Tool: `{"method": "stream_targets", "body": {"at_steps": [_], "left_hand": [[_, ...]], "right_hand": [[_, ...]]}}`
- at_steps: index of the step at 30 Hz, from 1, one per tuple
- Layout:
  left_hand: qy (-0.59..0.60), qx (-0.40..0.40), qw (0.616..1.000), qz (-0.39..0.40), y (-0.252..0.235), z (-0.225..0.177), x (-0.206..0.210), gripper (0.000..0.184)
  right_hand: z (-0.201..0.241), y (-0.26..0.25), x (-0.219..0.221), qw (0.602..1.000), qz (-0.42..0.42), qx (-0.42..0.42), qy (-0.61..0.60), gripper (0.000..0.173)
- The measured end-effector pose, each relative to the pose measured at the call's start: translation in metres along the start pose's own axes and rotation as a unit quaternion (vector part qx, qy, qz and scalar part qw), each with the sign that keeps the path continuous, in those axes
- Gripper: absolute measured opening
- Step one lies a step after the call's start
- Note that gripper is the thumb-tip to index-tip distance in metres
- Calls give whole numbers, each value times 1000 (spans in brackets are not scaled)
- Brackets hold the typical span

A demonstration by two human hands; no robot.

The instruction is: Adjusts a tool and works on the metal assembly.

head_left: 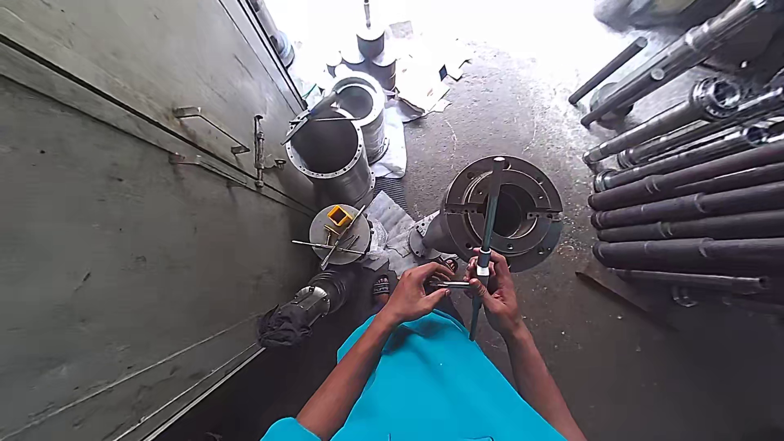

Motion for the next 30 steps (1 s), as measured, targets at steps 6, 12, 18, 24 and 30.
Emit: {"method": "stream_targets", "body": {"at_steps": [6, 12, 18, 24, 30], "left_hand": [[-26, 101, 992, -77, 5, 0, -12, 16], [18, 118, 984, -136, 3, 4, -17, 13], [-1, 125, 975, -185, 4, 7, -26, 11], [-151, -3, 968, -200, 3, 37, -45, 26], [17, -98, 991, -91, -8, 25, -20, 33]], "right_hand": [[-1, -14, 7, 1000, 1, 22, 16, 61], [-5, -22, 9, 997, -26, 64, -15, 62], [-9, -32, 5, 995, -35, 88, -18, 58], [-11, -37, 4, 993, -45, 112, -1, 59], [-9, -42, 9, 995, -23, 90, -30, 59]]}}
Point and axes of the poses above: each hand's wrist, its own y-axis away from the middle knuckle, its own x-axis out of the palm, z = x × y, the point moved 5 cm from there along -y, towards the middle knuckle, and after that the axes turned 14 degrees about -z, right-handed, at the moved point
